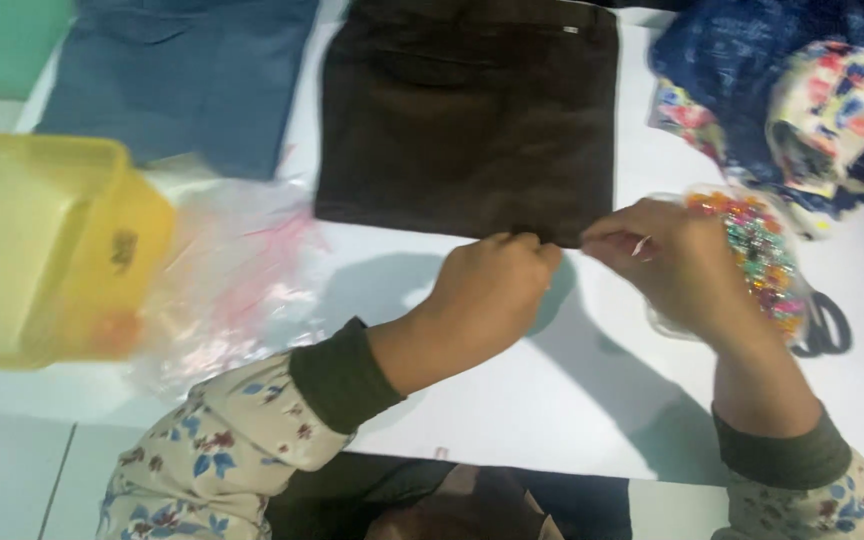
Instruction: Sorting small buttons by color and placing them into small plastic bags for packaging
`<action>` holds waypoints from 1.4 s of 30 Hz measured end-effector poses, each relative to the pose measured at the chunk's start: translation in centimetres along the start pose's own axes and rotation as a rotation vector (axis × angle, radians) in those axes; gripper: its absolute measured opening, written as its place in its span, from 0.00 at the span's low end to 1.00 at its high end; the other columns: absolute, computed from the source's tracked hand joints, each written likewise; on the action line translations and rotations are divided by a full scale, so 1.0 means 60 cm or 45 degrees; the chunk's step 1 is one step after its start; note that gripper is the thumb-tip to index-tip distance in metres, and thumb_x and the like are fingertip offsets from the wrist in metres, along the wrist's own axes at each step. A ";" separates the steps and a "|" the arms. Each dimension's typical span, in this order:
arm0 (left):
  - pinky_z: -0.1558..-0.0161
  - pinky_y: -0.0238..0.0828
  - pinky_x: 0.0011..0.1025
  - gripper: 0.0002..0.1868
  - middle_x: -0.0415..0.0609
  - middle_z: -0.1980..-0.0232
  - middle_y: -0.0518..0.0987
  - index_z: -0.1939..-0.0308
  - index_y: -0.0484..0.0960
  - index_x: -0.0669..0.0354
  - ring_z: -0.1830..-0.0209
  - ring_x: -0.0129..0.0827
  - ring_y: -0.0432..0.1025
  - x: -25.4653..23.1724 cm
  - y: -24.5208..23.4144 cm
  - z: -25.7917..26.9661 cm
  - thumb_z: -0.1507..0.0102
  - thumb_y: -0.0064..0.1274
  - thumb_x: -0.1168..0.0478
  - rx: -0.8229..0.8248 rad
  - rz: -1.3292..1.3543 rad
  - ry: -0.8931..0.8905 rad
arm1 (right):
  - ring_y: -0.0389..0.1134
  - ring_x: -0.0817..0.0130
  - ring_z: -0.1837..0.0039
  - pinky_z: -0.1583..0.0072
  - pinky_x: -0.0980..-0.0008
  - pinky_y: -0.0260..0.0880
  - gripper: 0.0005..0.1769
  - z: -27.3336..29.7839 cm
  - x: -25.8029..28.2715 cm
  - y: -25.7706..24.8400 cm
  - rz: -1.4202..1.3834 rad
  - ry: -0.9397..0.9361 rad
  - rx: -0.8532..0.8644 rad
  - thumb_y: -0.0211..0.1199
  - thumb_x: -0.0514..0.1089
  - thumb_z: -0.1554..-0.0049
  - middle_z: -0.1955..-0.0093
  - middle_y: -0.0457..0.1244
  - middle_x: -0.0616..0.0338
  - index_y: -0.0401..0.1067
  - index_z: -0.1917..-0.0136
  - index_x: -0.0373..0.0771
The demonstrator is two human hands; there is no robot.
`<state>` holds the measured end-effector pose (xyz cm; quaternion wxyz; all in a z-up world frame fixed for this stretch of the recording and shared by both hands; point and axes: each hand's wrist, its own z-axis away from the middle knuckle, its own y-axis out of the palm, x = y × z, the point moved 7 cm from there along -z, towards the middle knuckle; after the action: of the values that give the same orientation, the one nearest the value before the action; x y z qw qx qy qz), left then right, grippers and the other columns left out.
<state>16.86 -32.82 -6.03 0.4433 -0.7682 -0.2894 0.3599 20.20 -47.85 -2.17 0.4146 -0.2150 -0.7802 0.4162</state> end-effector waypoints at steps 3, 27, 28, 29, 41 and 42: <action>0.77 0.66 0.49 0.07 0.47 0.68 0.74 0.68 0.74 0.55 0.65 0.49 0.72 -0.056 0.047 -0.062 0.43 0.46 0.73 0.188 0.125 0.066 | 0.67 0.71 0.57 0.52 0.74 0.66 0.06 0.040 -0.059 -0.074 0.040 0.101 -0.110 0.75 0.36 0.43 0.55 0.72 0.58 0.82 0.51 0.37; 0.54 0.70 0.44 0.12 0.46 0.57 0.76 0.61 0.84 0.55 0.50 0.45 0.68 -0.236 0.253 -0.230 0.46 0.60 0.56 0.187 0.417 0.555 | 0.73 0.69 0.58 0.51 0.68 0.66 0.10 0.200 -0.283 -0.135 0.405 1.106 0.529 0.68 0.50 0.50 0.60 0.74 0.71 0.83 0.54 0.59; 0.54 0.70 0.44 0.12 0.46 0.57 0.76 0.61 0.84 0.55 0.50 0.45 0.68 -0.234 0.254 -0.228 0.46 0.60 0.56 0.195 0.421 0.556 | 0.73 0.69 0.58 0.51 0.68 0.66 0.10 0.201 -0.285 -0.131 0.399 1.113 0.532 0.68 0.50 0.50 0.60 0.74 0.71 0.83 0.54 0.59; 0.55 0.69 0.45 0.12 0.48 0.57 0.76 0.61 0.83 0.57 0.51 0.46 0.67 -0.230 0.250 -0.228 0.46 0.59 0.57 0.159 0.465 0.562 | 0.72 0.67 0.58 0.52 0.66 0.66 0.10 0.200 -0.287 -0.128 0.422 1.099 0.532 0.66 0.49 0.49 0.61 0.74 0.69 0.82 0.54 0.58; 0.66 0.66 0.41 0.05 0.42 0.68 0.76 0.68 0.73 0.55 0.58 0.44 0.66 -0.200 0.233 -0.238 0.45 0.49 0.70 0.074 0.870 0.416 | 0.76 0.75 0.58 0.54 0.71 0.73 0.14 0.192 -0.282 -0.137 0.133 0.907 0.322 0.68 0.41 0.48 0.57 0.77 0.68 0.84 0.48 0.54; 0.64 0.67 0.41 0.05 0.42 0.66 0.78 0.67 0.74 0.55 0.58 0.43 0.67 -0.199 0.234 -0.238 0.45 0.50 0.70 0.058 0.875 0.427 | 0.77 0.74 0.57 0.54 0.70 0.76 0.14 0.195 -0.284 -0.140 0.113 0.941 0.315 0.67 0.39 0.47 0.56 0.76 0.65 0.83 0.48 0.52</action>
<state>23.33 -54.88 -10.02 0.3551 -0.8585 0.0695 0.3633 20.22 -69.66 -6.80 0.6719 -0.3322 -0.5122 0.4193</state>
